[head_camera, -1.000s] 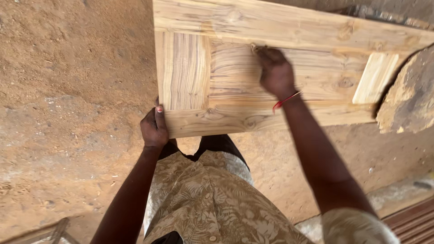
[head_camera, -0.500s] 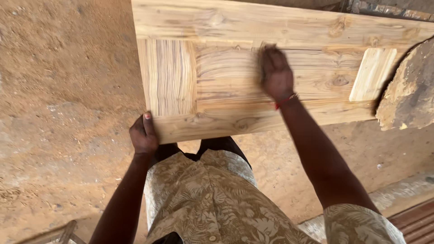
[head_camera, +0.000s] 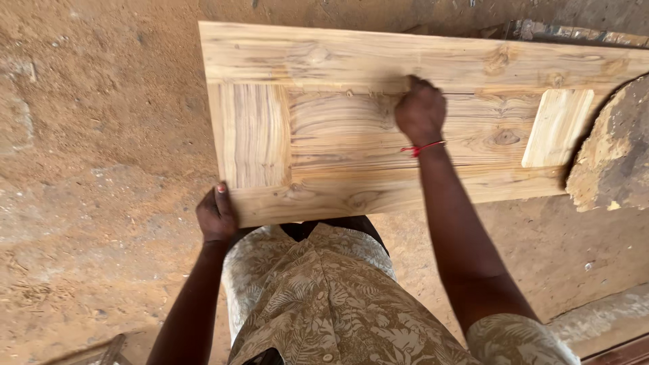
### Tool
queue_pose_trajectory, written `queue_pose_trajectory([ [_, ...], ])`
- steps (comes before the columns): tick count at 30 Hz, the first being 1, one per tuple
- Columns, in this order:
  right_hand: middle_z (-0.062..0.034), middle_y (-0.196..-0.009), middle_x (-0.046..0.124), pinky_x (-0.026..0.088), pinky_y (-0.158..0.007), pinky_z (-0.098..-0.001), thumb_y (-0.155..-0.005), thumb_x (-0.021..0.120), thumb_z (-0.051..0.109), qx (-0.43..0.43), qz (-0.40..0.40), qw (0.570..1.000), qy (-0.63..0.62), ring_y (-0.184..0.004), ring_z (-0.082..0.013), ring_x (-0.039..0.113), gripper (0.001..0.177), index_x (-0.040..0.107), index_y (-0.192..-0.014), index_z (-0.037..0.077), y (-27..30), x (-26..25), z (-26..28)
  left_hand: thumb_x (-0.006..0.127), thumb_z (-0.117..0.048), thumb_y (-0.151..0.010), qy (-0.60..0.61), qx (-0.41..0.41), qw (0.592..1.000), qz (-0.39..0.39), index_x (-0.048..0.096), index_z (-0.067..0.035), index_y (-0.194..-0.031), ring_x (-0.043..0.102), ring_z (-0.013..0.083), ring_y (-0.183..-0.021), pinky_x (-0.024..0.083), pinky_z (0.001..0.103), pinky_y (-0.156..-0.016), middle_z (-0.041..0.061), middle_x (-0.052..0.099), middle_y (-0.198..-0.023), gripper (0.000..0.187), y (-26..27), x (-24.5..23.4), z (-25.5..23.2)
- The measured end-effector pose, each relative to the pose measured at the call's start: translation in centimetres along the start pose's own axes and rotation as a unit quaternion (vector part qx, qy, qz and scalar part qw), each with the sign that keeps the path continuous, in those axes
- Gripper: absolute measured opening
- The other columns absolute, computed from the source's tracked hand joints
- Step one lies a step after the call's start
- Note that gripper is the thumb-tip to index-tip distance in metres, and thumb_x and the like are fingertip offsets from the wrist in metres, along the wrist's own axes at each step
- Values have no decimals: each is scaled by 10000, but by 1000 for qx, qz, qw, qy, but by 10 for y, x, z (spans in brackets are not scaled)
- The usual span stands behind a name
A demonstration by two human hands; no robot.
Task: The person sands a large rectangular wooden board using a sanding block. They move the block back and forth across the surface, covering different sections of the board. The person also briefly handles a smaller, rougher piece of wood before returning to sand the main board.
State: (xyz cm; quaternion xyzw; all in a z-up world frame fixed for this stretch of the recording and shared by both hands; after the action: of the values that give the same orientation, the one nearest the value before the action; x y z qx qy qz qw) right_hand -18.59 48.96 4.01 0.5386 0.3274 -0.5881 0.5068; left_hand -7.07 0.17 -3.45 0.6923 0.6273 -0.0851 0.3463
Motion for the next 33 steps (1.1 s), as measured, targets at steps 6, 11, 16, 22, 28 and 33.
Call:
queue_pose_trajectory([
  [6,-253,-1000,746,582,-809,-523,-789,604,86,54,30,997,-36,-866,-448,716,411,733,-1175,29,4,27,87,216,-536,-1110,9,-4,999,47,610,-5,-852,534,288,-557,446,413,-549,154,526,-626,710,-4,10,14],
  [11,-247,-1056,740,565,-839,-527,-767,587,68,55,66,993,-81,-927,-432,712,471,693,-1220,0,9,50,155,251,-511,-1114,43,5,997,65,658,-14,-1025,651,350,-640,509,429,-599,192,621,-707,649,-5,5,4],
  [16,-231,-1109,719,572,-921,-483,-808,585,70,31,113,989,-86,-1029,-397,693,398,681,-1185,-14,20,62,232,309,-469,-1109,38,5,997,67,669,-13,-1036,661,420,-721,513,456,-648,234,651,-778,586,-4,4,1],
  [22,-188,-1234,712,564,-956,-452,-805,576,4,-88,158,976,-118,-1138,-356,675,419,679,-1210,18,41,69,277,295,-428,-1124,10,1,997,78,652,-33,-1014,637,453,-768,508,481,-693,232,646,-811,544,-5,6,7],
  [28,-191,-1230,727,584,-972,-429,-896,589,-47,-187,46,962,-192,-1135,-340,685,384,695,-1261,13,33,5,167,319,-398,-1119,2,11,999,45,675,-34,-1056,647,469,-818,523,494,-715,245,674,-893,513,-5,-8,-15],
  [33,-203,-1231,721,585,-1004,-434,-870,603,-64,-295,-8,954,-54,-1141,-352,671,416,686,-1276,-23,33,-11,179,342,-367,-1115,20,-4,998,56,671,-30,-1074,641,466,-843,521,493,-736,235,668,-896,473,-7,-10,-19],
])
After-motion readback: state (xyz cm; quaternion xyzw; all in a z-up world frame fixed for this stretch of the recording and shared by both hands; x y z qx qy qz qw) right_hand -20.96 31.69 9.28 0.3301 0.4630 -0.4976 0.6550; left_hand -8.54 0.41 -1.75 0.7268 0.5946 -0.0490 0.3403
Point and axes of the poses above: each hand's wrist, its own y-axis away from the middle knuckle, its own x-axis out of the palm, z = x × y, the point moved 8 cm from there along -y, towards the middle knuckle
